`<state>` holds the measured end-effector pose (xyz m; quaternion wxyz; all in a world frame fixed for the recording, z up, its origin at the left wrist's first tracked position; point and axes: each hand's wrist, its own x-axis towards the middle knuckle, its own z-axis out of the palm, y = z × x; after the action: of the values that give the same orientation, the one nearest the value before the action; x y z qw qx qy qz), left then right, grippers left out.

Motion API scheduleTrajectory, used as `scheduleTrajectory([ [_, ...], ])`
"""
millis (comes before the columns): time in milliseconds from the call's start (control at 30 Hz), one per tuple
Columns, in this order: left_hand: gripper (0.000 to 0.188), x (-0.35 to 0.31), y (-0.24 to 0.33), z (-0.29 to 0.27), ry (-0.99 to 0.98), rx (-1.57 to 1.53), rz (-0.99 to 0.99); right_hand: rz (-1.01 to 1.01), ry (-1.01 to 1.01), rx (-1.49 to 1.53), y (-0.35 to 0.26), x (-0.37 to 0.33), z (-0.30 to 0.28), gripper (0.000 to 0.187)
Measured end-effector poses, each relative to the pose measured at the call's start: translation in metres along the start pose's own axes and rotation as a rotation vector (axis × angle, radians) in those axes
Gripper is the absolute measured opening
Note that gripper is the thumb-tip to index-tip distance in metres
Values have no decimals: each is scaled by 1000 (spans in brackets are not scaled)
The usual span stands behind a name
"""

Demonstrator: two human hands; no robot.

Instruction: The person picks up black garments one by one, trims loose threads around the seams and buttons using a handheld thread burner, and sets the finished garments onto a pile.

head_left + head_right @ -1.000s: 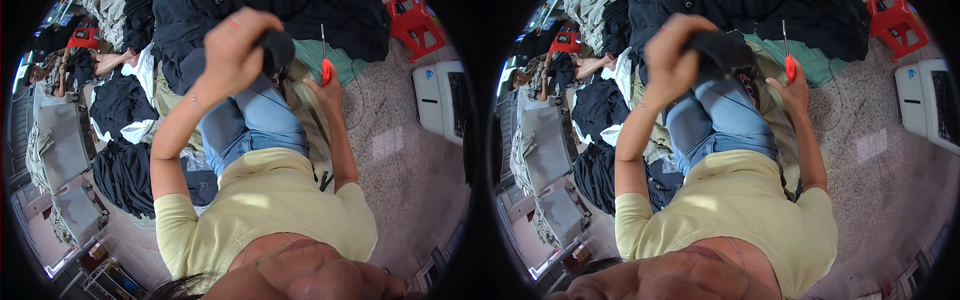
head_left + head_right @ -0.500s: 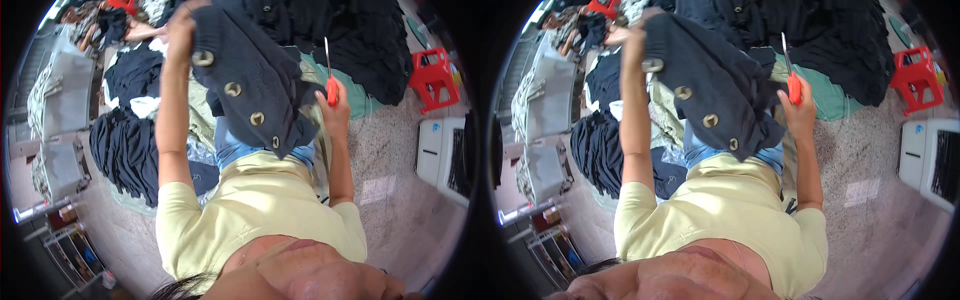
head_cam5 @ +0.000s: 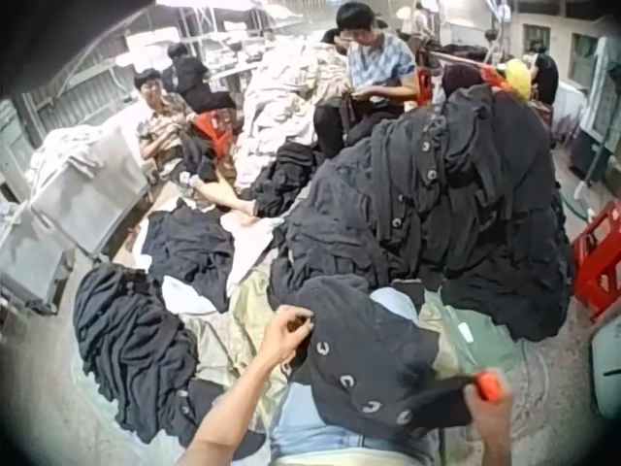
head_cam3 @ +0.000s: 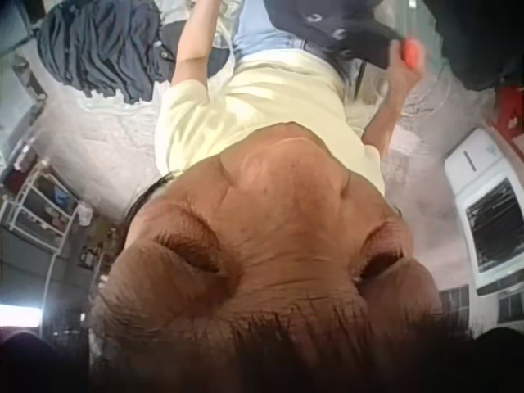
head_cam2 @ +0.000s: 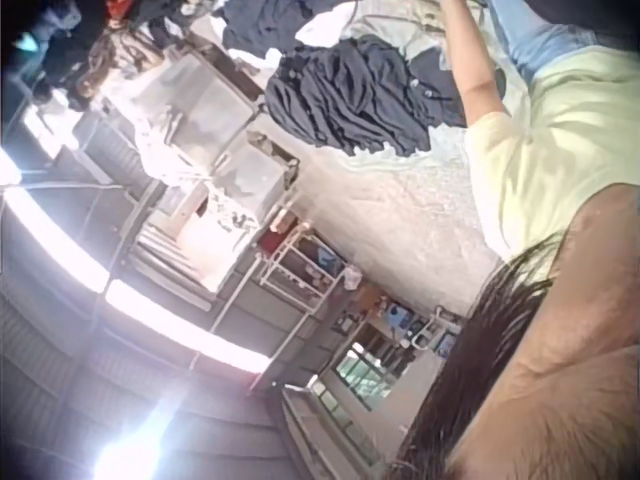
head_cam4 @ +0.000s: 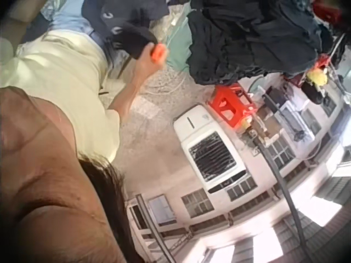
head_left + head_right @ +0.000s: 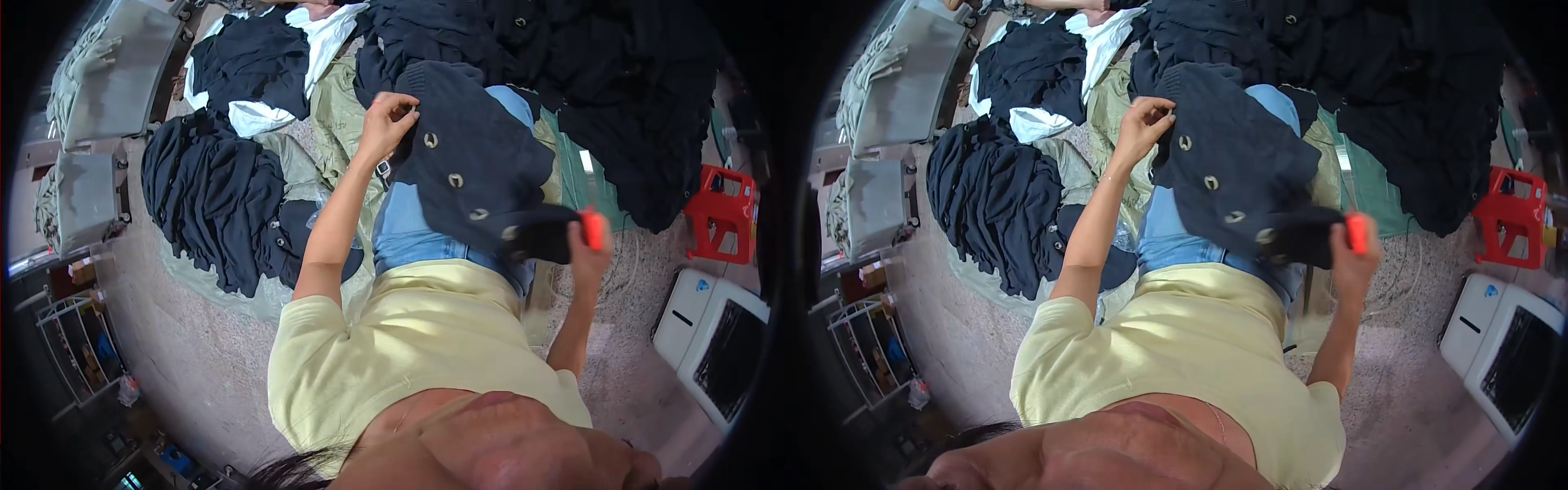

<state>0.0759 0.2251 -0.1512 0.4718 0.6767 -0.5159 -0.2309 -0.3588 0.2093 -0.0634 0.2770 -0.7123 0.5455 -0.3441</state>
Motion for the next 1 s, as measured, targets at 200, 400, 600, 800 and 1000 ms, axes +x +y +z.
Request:
scheduleTrajectory([
  [200,26,-1,-15,8,-118,-303,-164,257,-92,-493,-6,27,-37,29],
  [400,26,-4,-9,-3,-31,-378,-66,-62,-297,-175,-57,23,-21,40],
  [600,22,-18,13,-25,49,-143,27,-356,-418,-231,-106,30,31,43],
  [800,28,-25,13,-29,18,-384,-17,-302,-514,-218,-119,31,72,32],
  [1000,30,-27,21,-26,14,-392,-10,-348,-512,-160,-111,29,98,34],
])
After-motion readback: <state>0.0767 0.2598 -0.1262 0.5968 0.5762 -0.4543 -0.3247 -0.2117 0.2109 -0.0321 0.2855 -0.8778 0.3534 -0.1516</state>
